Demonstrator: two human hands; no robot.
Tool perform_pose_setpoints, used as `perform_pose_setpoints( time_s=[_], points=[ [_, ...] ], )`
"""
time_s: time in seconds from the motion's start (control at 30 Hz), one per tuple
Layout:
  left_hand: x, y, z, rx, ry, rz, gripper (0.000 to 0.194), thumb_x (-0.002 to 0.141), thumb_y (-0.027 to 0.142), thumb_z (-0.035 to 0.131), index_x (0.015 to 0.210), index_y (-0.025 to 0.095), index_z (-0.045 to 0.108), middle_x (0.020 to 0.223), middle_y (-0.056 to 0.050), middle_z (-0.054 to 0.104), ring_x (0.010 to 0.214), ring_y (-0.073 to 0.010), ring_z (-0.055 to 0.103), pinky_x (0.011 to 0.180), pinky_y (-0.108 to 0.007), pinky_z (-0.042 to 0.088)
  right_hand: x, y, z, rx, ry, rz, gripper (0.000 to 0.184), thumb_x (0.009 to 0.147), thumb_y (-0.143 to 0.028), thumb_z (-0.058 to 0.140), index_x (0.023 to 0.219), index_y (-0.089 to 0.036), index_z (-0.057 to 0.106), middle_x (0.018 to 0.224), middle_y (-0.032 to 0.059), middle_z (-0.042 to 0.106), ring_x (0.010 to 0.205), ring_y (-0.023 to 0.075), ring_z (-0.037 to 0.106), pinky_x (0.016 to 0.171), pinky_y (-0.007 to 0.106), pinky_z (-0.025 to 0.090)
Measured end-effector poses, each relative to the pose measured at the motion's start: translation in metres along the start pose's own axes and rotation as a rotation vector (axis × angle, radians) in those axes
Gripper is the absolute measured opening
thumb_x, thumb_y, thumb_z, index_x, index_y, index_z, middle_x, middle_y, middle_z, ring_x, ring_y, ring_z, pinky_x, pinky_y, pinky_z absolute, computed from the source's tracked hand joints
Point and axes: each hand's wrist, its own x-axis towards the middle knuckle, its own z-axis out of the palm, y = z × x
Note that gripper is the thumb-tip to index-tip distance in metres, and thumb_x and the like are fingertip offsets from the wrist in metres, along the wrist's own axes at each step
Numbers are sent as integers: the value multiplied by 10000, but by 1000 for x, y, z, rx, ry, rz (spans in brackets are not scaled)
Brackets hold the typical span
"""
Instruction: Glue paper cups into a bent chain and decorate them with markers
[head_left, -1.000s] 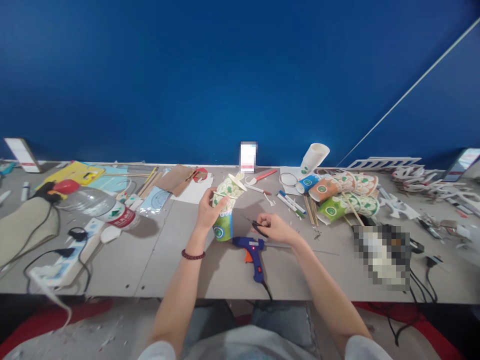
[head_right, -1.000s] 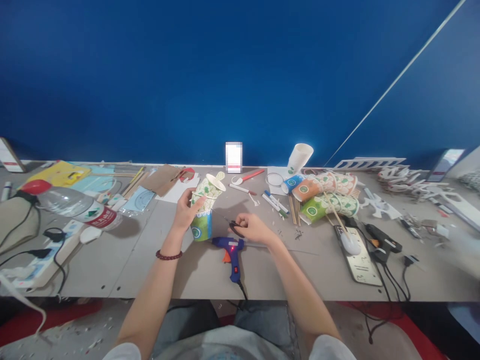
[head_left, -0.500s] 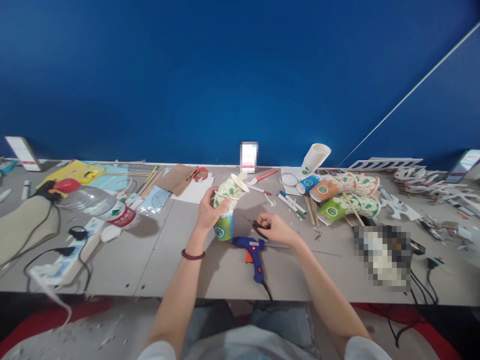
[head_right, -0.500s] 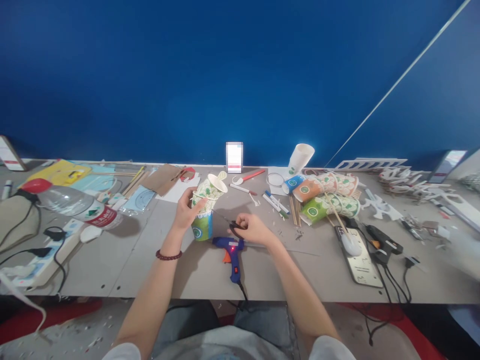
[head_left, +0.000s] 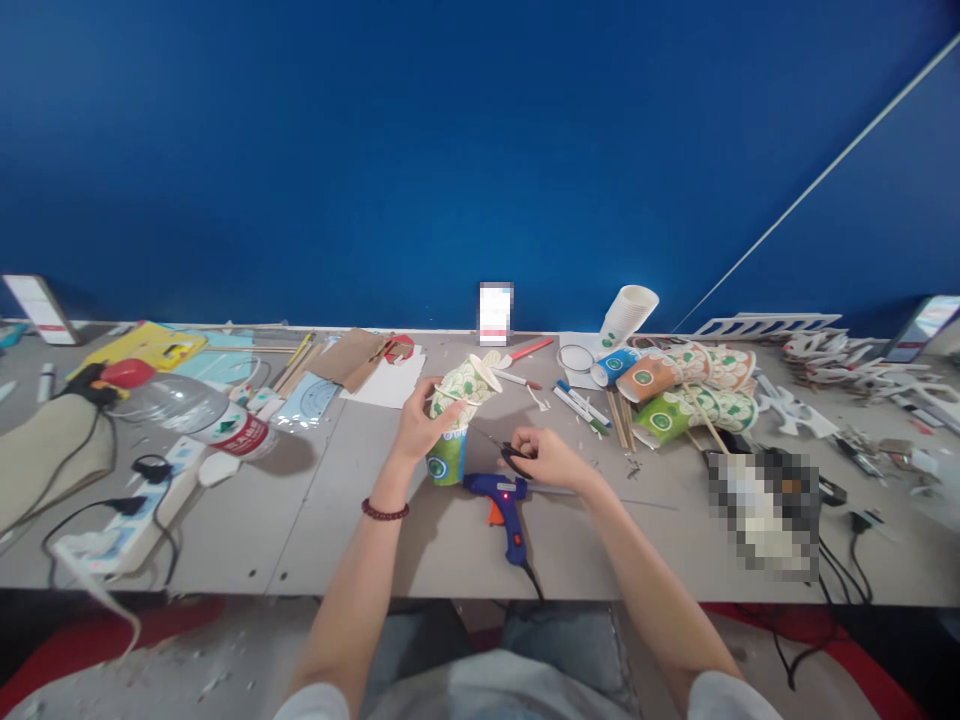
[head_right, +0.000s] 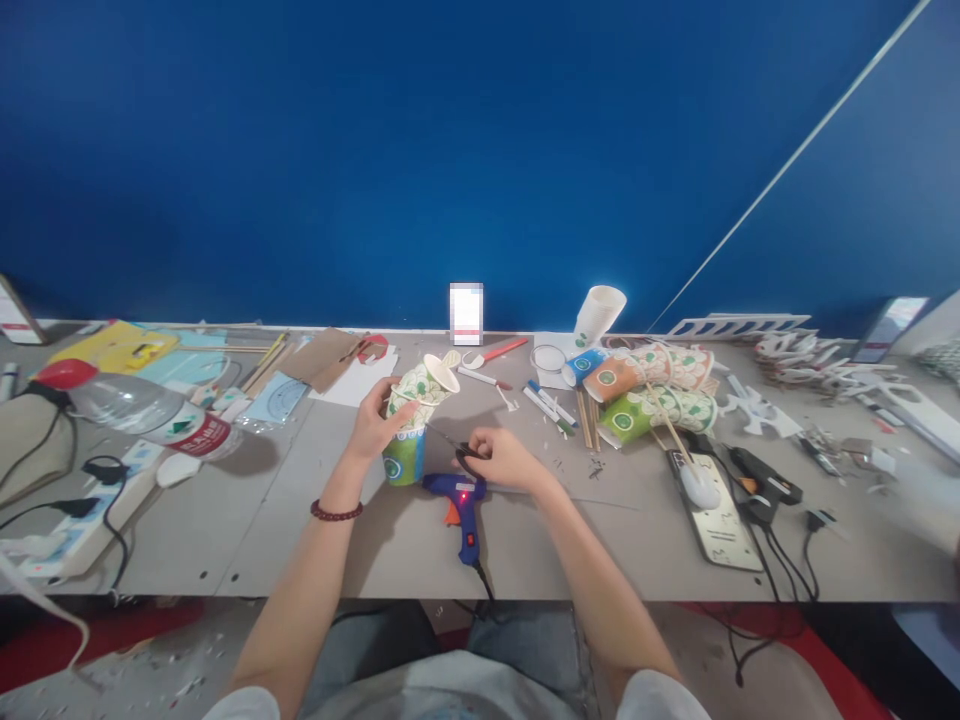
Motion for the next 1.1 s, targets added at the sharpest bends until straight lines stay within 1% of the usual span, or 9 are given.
perform_pose_setpoints(
  time_s=[0.17, 0.33, 0.47, 0.57, 0.73, 0.83, 1.0, 1.1],
  points=[
    [1, -2, -2, -2, -9, -25, 372, 666, 391, 720, 930, 194, 549, 837, -19, 642, 696, -160, 616, 602, -255, 497, 0, -2, 0, 6, -10, 17, 362, 717, -492, 634, 643, -201, 433, 492, -93, 360, 492, 78, 284, 472, 209, 232],
    [0, -3, -2, -8, 3, -13, 375, 681, 399, 709, 950, 193, 551, 841, -22, 642, 694, -159, 613, 603, -255, 490, 0, -2, 1, 19, -2, 8, 340, 730, -459, 629, 647, -201, 424, 490, -96, 352, 495, 78, 290, 478, 208, 234],
    [-2, 0, 1, -37, 14, 54, 413, 677, 403, 705, 992, 195, 536, 882, -39, 649, 764, -182, 630, 641, -272, 501, 0, -1, 1, -26, 48, -55, 346, 727, -443, 643, 637, -203, 411, 481, -97, 331, 499, 78, 262, 477, 210, 226],
    [-3, 1, 0, -9, 7, 106, 443, 671, 405, 705, 1019, 195, 531, 907, -48, 648, 807, -195, 634, 673, -283, 505, -1, 0, 1, -56, 56, -98, 335, 735, -434, 638, 633, -203, 417, 482, -87, 352, 495, 80, 271, 470, 215, 226],
    [-3, -1, -3, 16, -11, 149, 428, 693, 388, 697, 1035, 188, 533, 914, -49, 637, 818, -191, 623, 695, -282, 502, -1, 1, 3, -75, 57, -112, 338, 746, -447, 633, 630, -203, 429, 489, -76, 390, 490, 82, 300, 459, 216, 232],
    [-3, -2, -3, 18, -26, 144, 419, 701, 379, 700, 1032, 183, 533, 908, -42, 625, 812, -184, 615, 690, -275, 498, -1, 0, 4, -71, 54, -108, 344, 748, -446, 631, 627, -204, 419, 484, -80, 396, 483, 79, 306, 454, 211, 231],
    [-2, -2, -3, 2, -32, 138, 384, 714, 370, 695, 1010, 183, 538, 879, -26, 618, 785, -170, 610, 662, -258, 493, 0, -2, 4, -100, 83, -131, 306, 751, -392, 623, 631, -203, 414, 468, -88, 389, 469, 73, 290, 449, 209, 223],
    [-2, -3, -3, -5, -33, 136, 382, 718, 363, 695, 1016, 182, 538, 883, -25, 617, 785, -166, 612, 667, -258, 495, 0, 1, 5, -85, 73, -123, 312, 750, -393, 631, 633, -202, 414, 467, -90, 389, 472, 72, 295, 450, 206, 226]
  ],
)
